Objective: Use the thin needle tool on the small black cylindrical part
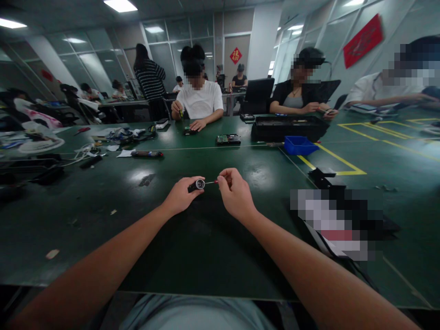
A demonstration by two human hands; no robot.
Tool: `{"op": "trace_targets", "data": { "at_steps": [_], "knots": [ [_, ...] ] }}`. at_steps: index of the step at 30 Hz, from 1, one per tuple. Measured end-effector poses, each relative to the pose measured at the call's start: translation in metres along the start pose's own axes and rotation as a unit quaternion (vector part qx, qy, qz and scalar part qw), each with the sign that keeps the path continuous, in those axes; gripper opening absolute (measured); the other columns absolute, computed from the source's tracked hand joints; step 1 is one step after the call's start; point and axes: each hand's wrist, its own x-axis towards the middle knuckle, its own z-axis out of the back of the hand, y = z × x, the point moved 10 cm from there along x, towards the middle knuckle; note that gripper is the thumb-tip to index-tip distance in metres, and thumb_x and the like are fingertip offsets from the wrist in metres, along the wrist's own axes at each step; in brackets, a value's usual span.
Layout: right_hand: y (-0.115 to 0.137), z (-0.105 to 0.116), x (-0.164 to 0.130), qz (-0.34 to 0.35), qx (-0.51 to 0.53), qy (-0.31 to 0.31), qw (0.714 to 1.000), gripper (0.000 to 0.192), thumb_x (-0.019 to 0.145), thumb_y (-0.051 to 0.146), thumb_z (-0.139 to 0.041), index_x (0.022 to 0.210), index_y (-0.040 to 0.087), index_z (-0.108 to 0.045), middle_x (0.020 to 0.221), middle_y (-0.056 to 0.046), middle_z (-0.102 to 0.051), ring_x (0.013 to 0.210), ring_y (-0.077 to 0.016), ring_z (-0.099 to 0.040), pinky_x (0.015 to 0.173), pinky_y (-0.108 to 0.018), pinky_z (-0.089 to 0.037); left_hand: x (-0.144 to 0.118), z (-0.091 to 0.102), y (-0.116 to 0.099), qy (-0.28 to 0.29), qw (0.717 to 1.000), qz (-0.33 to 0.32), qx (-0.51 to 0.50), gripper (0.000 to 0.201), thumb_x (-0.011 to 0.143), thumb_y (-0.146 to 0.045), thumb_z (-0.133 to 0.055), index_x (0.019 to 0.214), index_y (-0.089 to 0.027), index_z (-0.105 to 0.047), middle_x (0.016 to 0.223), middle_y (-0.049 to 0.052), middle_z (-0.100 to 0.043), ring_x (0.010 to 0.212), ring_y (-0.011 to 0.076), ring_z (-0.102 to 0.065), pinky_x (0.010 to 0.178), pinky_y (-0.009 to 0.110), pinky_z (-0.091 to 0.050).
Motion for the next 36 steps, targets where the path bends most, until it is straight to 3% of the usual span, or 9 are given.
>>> {"op": "trace_targets", "data": {
  "at_steps": [7, 10, 16, 22, 29, 36],
  "knots": [
    [-0.024, -0.006, 0.005, -0.039, 0.17, -0.02, 0.984, 0.032, 0.09, 0.051, -0.057, 0.092, 0.02, -0.066, 0.079, -0.004, -0.068, 0.075, -0.019, -0.066, 0.077, -0.038, -0.055, 0.0, -0.002, -0.003, 0.016, 1.0, 0.001, -0.009, 0.038, 0.088, -0.024, -0.069, 0.126, -0.025, -0.065, 0.125, 0.005, -0.069, 0.117, 0.0251, -0.06, 0.105, 0.044, -0.041],
    [-0.044, -0.01, 0.006, -0.09, 0.238, -0.034, 0.966, 0.035, 0.087, 0.056, -0.057, 0.091, 0.022, -0.062, 0.08, -0.004, -0.066, 0.075, -0.0192, -0.066, 0.077, -0.04, -0.057, 0.0, 0.002, -0.003, 0.007, 0.999, -0.009, -0.031, 0.039, 0.089, -0.024, -0.068, 0.128, -0.026, -0.063, 0.127, 0.004, -0.067, 0.119, 0.0235, -0.059, 0.105, 0.042, -0.042],
    [-0.068, -0.02, 0.007, -0.182, 0.304, -0.013, 0.935, 0.03, 0.088, 0.053, -0.056, 0.079, 0.024, -0.056, 0.064, -0.001, -0.057, 0.058, -0.0192, -0.059, 0.073, -0.044, -0.06, 0.0, -0.004, -0.005, 0.037, 0.999, -0.031, -0.02, 0.038, 0.089, -0.026, -0.069, 0.127, -0.027, -0.065, 0.124, 0.005, -0.068, 0.117, 0.0241, -0.059, 0.108, 0.046, -0.039],
    [-0.053, -0.001, 0.005, -0.127, 0.244, -0.075, 0.959, 0.025, 0.091, 0.046, -0.056, 0.088, 0.022, -0.06, 0.08, -0.003, -0.064, 0.07, -0.0168, -0.062, 0.073, -0.036, -0.057, 0.0, -0.005, -0.005, 0.034, 0.999, -0.032, -0.007, 0.04, 0.09, -0.032, -0.068, 0.13, -0.027, -0.062, 0.127, 0.005, -0.067, 0.117, 0.0255, -0.058, 0.109, 0.049, -0.036],
    [-0.035, -0.002, 0.003, -0.072, 0.171, -0.044, 0.982, 0.029, 0.092, 0.048, -0.054, 0.095, 0.02, -0.061, 0.081, -0.003, -0.066, 0.073, -0.0175, -0.063, 0.071, -0.036, -0.054, -0.001, -0.006, -0.004, 0.033, 0.999, -0.038, -0.005, 0.042, 0.09, -0.032, -0.067, 0.131, -0.028, -0.06, 0.127, 0.005, -0.067, 0.118, 0.0248, -0.058, 0.111, 0.05, -0.033],
    [-0.037, 0.002, 0.003, -0.067, 0.152, -0.066, 0.984, 0.027, 0.093, 0.046, -0.053, 0.094, 0.021, -0.061, 0.08, -0.003, -0.066, 0.073, -0.0181, -0.064, 0.07, -0.035, -0.052, -0.001, -0.006, -0.005, 0.034, 0.999, -0.034, 0.0, 0.042, 0.091, -0.034, -0.067, 0.132, -0.028, -0.06, 0.128, 0.005, -0.066, 0.116, 0.025, -0.058, 0.107, 0.046, -0.037]
  ]
}}
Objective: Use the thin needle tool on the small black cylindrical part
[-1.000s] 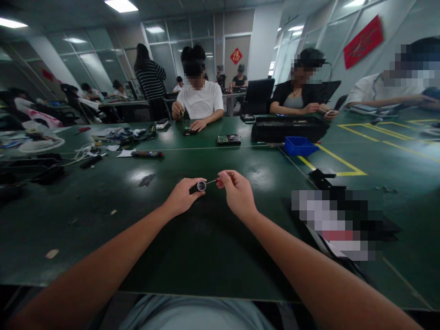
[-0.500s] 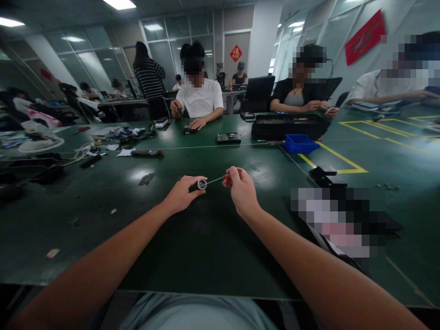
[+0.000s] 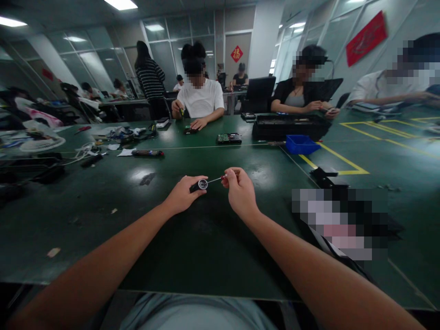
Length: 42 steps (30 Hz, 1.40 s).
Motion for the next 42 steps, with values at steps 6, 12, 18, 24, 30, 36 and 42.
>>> {"op": "trace_targets", "data": {
  "at_steps": [6, 12, 18, 24, 30, 36, 42],
  "knots": [
    [0.021, -0.003, -0.003, 0.023, -0.109, 0.034, 0.993, 0.031, 0.092, 0.049, -0.055, 0.084, 0.02, -0.064, 0.069, -0.003, -0.068, 0.066, -0.0175, -0.063, 0.064, -0.033, -0.048, 0.0, 0.0, 0.0, 0.004, 1.0, 0.002, 0.0, 0.041, 0.09, -0.03, -0.068, 0.131, -0.027, -0.061, 0.126, 0.005, -0.067, 0.113, 0.0248, -0.059, 0.108, 0.048, -0.036],
    [0.044, -0.002, -0.009, 0.081, -0.23, 0.027, 0.97, 0.037, 0.087, 0.05, -0.063, 0.064, 0.022, -0.056, 0.054, 0.002, -0.059, 0.049, -0.0136, -0.051, 0.053, -0.029, -0.036, -0.001, 0.0, 0.0, 0.0, 1.0, -0.002, -0.002, 0.043, 0.089, -0.03, -0.069, 0.132, -0.028, -0.061, 0.122, 0.005, -0.068, 0.111, 0.025, -0.06, 0.104, 0.046, -0.041],
    [0.052, -0.019, -0.015, 0.16, -0.198, 0.103, 0.962, 0.013, 0.094, 0.031, -0.054, 0.095, 0.021, -0.062, 0.081, -0.004, -0.067, 0.072, -0.0178, -0.063, 0.066, -0.031, -0.046, -0.001, 0.0, 0.002, -0.001, 1.0, -0.001, -0.022, 0.043, 0.09, -0.028, -0.068, 0.132, -0.025, -0.061, 0.123, 0.005, -0.067, 0.112, 0.0238, -0.06, 0.1, 0.041, -0.045],
    [0.053, -0.022, -0.018, 0.166, -0.217, 0.12, 0.954, 0.016, 0.095, 0.029, -0.05, 0.095, 0.021, -0.063, 0.078, -0.003, -0.066, 0.071, -0.0182, -0.062, 0.067, -0.032, -0.045, -0.001, -0.001, 0.003, 0.003, 1.0, 0.005, -0.017, 0.042, 0.09, -0.026, -0.068, 0.131, -0.026, -0.062, 0.12, 0.005, -0.068, 0.109, 0.0236, -0.061, 0.098, 0.041, -0.046],
    [0.047, -0.017, -0.014, 0.128, -0.25, 0.085, 0.956, 0.028, 0.099, 0.039, -0.044, 0.099, 0.02, -0.064, 0.065, -0.001, -0.062, 0.057, -0.0168, -0.058, 0.058, -0.031, -0.039, -0.001, 0.0, -0.001, 0.005, 1.0, -0.005, -0.011, 0.042, 0.089, -0.027, -0.069, 0.13, -0.025, -0.062, 0.12, 0.005, -0.068, 0.108, 0.0236, -0.062, 0.098, 0.041, -0.047],
    [0.049, -0.021, -0.017, 0.137, -0.236, 0.11, 0.956, 0.026, 0.099, 0.033, -0.041, 0.111, 0.019, -0.06, 0.077, -0.003, -0.067, 0.067, -0.0183, -0.062, 0.064, -0.031, -0.042, -0.001, 0.003, 0.002, -0.016, 1.0, -0.001, -0.023, 0.042, 0.09, -0.027, -0.068, 0.13, -0.024, -0.062, 0.123, 0.006, -0.068, 0.112, 0.024, -0.061, 0.101, 0.042, -0.046],
    [0.047, -0.016, -0.017, 0.121, -0.226, 0.084, 0.963, 0.026, 0.1, 0.036, -0.04, 0.111, 0.02, -0.058, 0.08, -0.004, -0.067, 0.07, -0.02, -0.064, 0.067, -0.034, -0.044, 0.0, 0.002, 0.002, -0.01, 1.0, -0.003, -0.023, 0.042, 0.09, -0.028, -0.068, 0.131, -0.024, -0.061, 0.127, 0.007, -0.067, 0.117, 0.0247, -0.06, 0.105, 0.044, -0.044]
  ]
}}
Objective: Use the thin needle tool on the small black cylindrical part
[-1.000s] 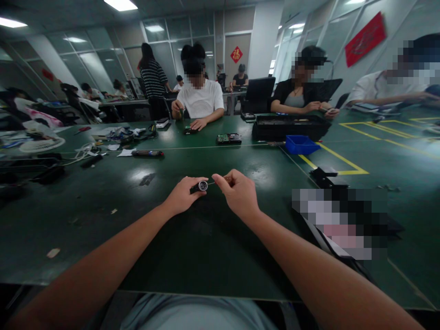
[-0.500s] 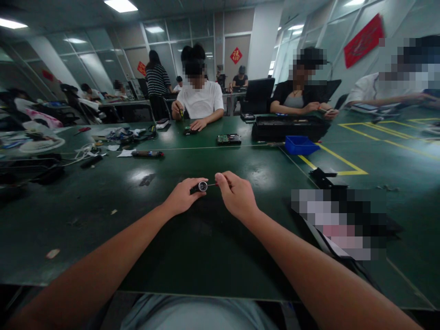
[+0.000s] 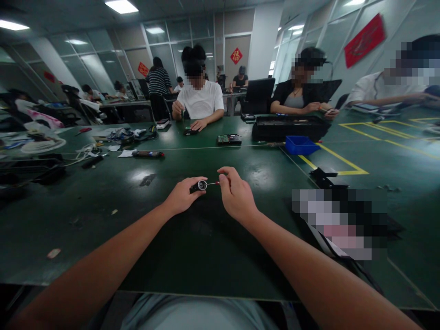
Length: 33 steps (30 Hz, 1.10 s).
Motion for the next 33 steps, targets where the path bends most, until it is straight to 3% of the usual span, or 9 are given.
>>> {"op": "trace_targets", "data": {
  "at_steps": [4, 9, 14, 18, 24, 33],
  "knots": [
    [-0.008, 0.001, 0.002, -0.016, 0.095, -0.024, 0.995, 0.021, 0.095, 0.037, -0.05, 0.107, 0.021, -0.057, 0.09, -0.007, -0.07, 0.082, -0.0218, -0.067, 0.076, -0.038, -0.05, 0.0, -0.001, 0.001, 0.001, 1.0, 0.002, -0.003, 0.042, 0.09, -0.027, -0.068, 0.13, -0.023, -0.062, 0.126, 0.006, -0.067, 0.115, 0.0238, -0.061, 0.105, 0.044, -0.044],
    [-0.03, -0.007, 0.007, -0.076, 0.205, -0.028, 0.975, 0.027, 0.093, 0.045, -0.052, 0.093, 0.02, -0.063, 0.081, -0.005, -0.067, 0.074, -0.0185, -0.064, 0.074, -0.036, -0.053, -0.001, -0.008, -0.002, 0.033, 0.999, -0.011, -0.001, 0.04, 0.089, -0.025, -0.068, 0.129, -0.025, -0.063, 0.124, 0.005, -0.068, 0.114, 0.0232, -0.06, 0.104, 0.042, -0.044],
    [-0.063, -0.017, 0.01, -0.165, 0.314, -0.049, 0.934, 0.031, 0.087, 0.052, -0.056, 0.089, 0.022, -0.059, 0.078, -0.004, -0.063, 0.071, -0.0187, -0.063, 0.073, -0.039, -0.057, 0.0, -0.003, -0.002, 0.024, 1.0, -0.01, -0.017, 0.041, 0.089, -0.027, -0.068, 0.13, -0.025, -0.062, 0.124, 0.005, -0.068, 0.113, 0.0225, -0.061, 0.101, 0.04, -0.045],
    [-0.075, -0.03, 0.008, -0.225, 0.372, -0.012, 0.9, 0.029, 0.087, 0.051, -0.057, 0.079, 0.023, -0.056, 0.064, -0.001, -0.055, 0.058, -0.0176, -0.057, 0.07, -0.041, -0.058, 0.001, -0.002, -0.004, 0.018, 1.0, -0.02, -0.013, 0.041, 0.09, -0.028, -0.068, 0.13, -0.026, -0.062, 0.123, 0.004, -0.068, 0.112, 0.022, -0.061, 0.1, 0.039, -0.045],
    [-0.068, -0.01, 0.01, -0.175, 0.314, -0.078, 0.93, 0.027, 0.085, 0.049, -0.06, 0.087, 0.023, -0.058, 0.077, -0.002, -0.063, 0.069, -0.0169, -0.062, 0.066, -0.034, -0.056, 0.0, -0.003, -0.004, 0.022, 1.0, -0.003, 0.005, 0.043, 0.09, -0.031, -0.068, 0.133, -0.025, -0.06, 0.125, 0.006, -0.067, 0.113, 0.0241, -0.06, 0.1, 0.041, -0.045],
    [-0.046, -0.005, 0.009, -0.108, 0.217, -0.055, 0.969, 0.026, 0.093, 0.046, -0.052, 0.095, 0.021, -0.059, 0.084, -0.004, -0.068, 0.074, -0.0173, -0.065, 0.07, -0.034, -0.053, 0.001, -0.001, -0.001, 0.016, 1.0, 0.017, 0.019, 0.047, 0.089, -0.035, -0.068, 0.134, -0.024, -0.059, 0.123, 0.007, -0.067, 0.111, 0.0258, -0.061, 0.099, 0.042, -0.046]
  ]
}}
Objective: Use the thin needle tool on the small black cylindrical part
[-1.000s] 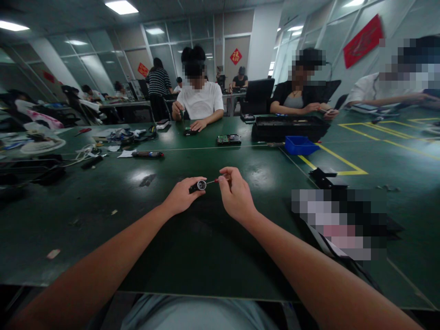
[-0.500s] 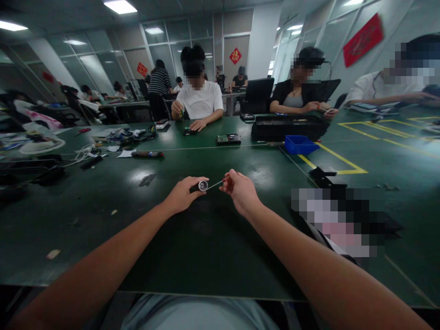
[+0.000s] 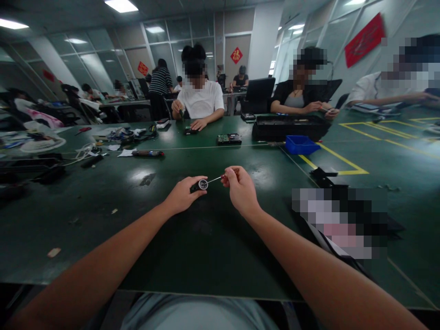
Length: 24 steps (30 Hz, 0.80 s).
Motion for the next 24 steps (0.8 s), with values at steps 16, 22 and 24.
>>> {"op": "trace_targets", "data": {
  "at_steps": [16, 22, 24],
  "knots": [
    [0.046, -0.007, -0.013, 0.125, -0.182, 0.037, 0.975, 0.014, 0.089, 0.035, -0.059, 0.086, 0.022, -0.063, 0.074, -0.002, -0.068, 0.065, -0.0176, -0.062, 0.061, -0.031, -0.044, 0.0, 0.0, 0.002, -0.002, 1.0, -0.004, 0.015, 0.041, 0.087, -0.033, -0.071, 0.127, -0.024, -0.064, 0.117, 0.005, -0.07, 0.106, 0.0247, -0.063, 0.099, 0.042, -0.046],
    [0.04, -0.011, -0.013, 0.113, -0.194, 0.062, 0.972, 0.018, 0.093, 0.035, -0.051, 0.088, 0.023, -0.064, 0.071, -0.001, -0.065, 0.063, -0.0175, -0.06, 0.058, -0.031, -0.042, 0.0, 0.001, 0.0, -0.001, 1.0, -0.007, 0.016, 0.04, 0.088, -0.032, -0.071, 0.126, -0.023, -0.065, 0.116, 0.005, -0.071, 0.105, 0.0247, -0.063, 0.099, 0.042, -0.046],
    [0.038, -0.01, -0.012, 0.101, -0.219, 0.058, 0.969, 0.031, 0.097, 0.042, -0.046, 0.082, 0.023, -0.064, 0.062, 0.0, -0.06, 0.057, -0.0166, -0.057, 0.055, -0.031, -0.038, 0.0, 0.002, 0.0, -0.003, 1.0, -0.007, 0.014, 0.039, 0.088, -0.031, -0.071, 0.125, -0.023, -0.065, 0.118, 0.005, -0.07, 0.107, 0.0245, -0.063, 0.099, 0.041, -0.046]
  ]
}}
